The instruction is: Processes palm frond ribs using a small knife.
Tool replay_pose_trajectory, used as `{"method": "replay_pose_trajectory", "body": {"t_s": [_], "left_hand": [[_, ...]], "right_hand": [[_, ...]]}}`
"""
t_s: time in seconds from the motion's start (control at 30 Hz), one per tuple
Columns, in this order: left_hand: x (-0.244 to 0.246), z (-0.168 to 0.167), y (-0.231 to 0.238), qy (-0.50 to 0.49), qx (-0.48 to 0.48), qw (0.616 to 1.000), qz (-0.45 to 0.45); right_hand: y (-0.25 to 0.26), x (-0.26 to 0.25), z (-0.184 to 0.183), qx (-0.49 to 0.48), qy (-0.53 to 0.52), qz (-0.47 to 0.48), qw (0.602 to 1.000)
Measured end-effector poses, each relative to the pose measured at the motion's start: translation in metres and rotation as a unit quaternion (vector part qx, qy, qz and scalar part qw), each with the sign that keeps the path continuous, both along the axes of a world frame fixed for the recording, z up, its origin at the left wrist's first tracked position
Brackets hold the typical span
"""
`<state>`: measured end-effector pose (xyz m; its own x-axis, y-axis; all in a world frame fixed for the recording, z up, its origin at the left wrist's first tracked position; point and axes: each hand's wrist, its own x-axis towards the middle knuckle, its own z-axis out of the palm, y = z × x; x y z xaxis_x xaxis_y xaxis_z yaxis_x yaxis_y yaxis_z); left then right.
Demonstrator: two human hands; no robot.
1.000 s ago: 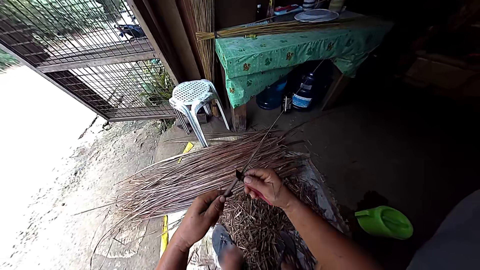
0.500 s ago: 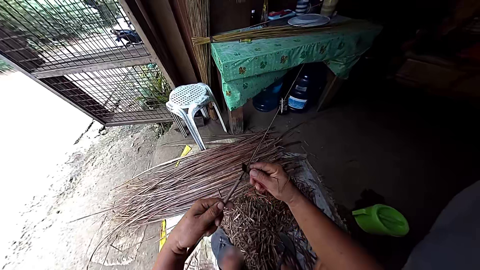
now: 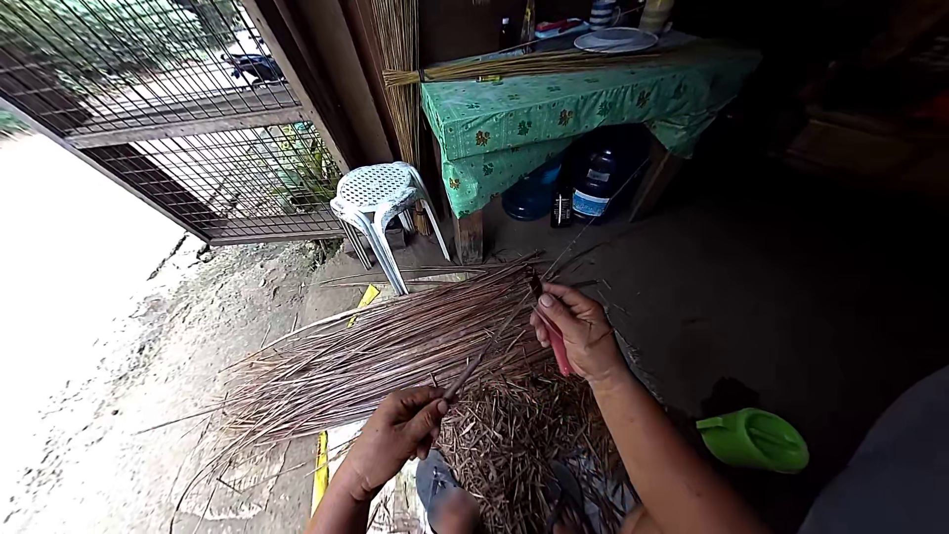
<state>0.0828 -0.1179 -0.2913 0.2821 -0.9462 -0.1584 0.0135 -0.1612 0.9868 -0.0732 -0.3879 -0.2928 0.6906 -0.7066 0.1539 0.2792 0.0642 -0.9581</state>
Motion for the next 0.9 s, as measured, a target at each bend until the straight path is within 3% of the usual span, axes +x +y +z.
{"method": "replay_pose_trajectory", "body": {"t_s": [0.2,0.27,0.6,0.9], "left_hand": [[-0.002,0.0,-0.002,-0.067,-0.006,0.997,0.047],[-0.002,0.0,-0.002,-0.082,-0.013,0.995,0.05],[-0.003,-0.002,-0.002,-0.102,-0.013,0.993,0.056],[-0.002,-0.003,-0.001,-0.101,-0.011,0.994,0.043]], "right_hand": [[0.026,0.0,0.004,-0.039,0.111,0.247,0.962],[0.036,0.005,0.0,-0.036,0.11,0.276,0.954],[0.024,0.005,-0.001,-0.096,0.103,0.12,0.983],[-0.004,0.001,-0.001,0.03,0.046,-0.011,0.998]]}}
